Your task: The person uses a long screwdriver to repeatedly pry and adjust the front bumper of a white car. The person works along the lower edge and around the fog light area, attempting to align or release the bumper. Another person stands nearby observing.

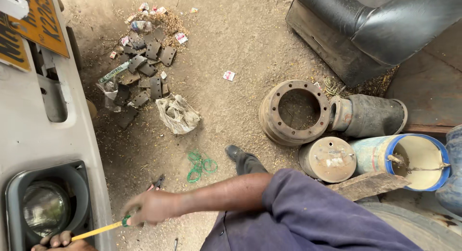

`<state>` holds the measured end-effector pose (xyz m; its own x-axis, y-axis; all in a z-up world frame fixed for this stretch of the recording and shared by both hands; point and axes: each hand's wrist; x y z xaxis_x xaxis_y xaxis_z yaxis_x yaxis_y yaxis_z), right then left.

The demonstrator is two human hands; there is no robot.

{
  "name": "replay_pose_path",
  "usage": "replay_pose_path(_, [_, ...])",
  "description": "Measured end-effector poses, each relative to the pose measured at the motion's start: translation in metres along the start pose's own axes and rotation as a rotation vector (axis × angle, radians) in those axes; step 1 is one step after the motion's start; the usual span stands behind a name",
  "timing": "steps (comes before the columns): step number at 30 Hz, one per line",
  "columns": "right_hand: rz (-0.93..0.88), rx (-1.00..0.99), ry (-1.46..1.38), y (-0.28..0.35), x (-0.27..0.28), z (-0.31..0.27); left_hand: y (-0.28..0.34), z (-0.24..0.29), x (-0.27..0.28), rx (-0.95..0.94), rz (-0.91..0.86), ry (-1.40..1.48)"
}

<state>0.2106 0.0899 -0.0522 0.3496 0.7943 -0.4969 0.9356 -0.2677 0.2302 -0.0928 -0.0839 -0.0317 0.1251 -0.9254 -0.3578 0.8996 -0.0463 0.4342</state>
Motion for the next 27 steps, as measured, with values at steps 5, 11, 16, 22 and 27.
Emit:
replay_pose_path(5, [0.284,0.818,0.755,0.030,-0.009,-0.033,-0.006,0.007,0.003,-0.073,0.114,-0.016])
replay_pose_path(11, [0.107,-0.081,0.197,0.026,-0.002,-0.040,-0.002,-0.004,0.007,-0.136,0.178,-0.013])
replay_pose_path(16, [0.239,0.400,0.270,0.031,-0.016,-0.008,-0.008,0.003,0.009,-0.212,0.206,0.004])
replay_pose_path(22, [0.050,-0.135,-0.277,0.011,0.004,-0.016,0.017,-0.013,0.038,-0.109,-0.095,-0.036])
replay_pose_path(27, [0.216,0.501,0.814,0.028,0.000,-0.022,0.054,-0.006,0.038,0.006,-0.421,-0.227])
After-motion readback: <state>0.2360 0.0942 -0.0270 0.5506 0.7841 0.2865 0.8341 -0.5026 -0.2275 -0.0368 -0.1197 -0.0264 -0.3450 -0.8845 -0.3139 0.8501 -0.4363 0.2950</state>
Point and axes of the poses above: each hand's wrist, its own y-axis away from the middle knuckle, its own x-axis out of the back of the hand, z = x × y, and after that the axes turned 13 degrees about z, right-handed
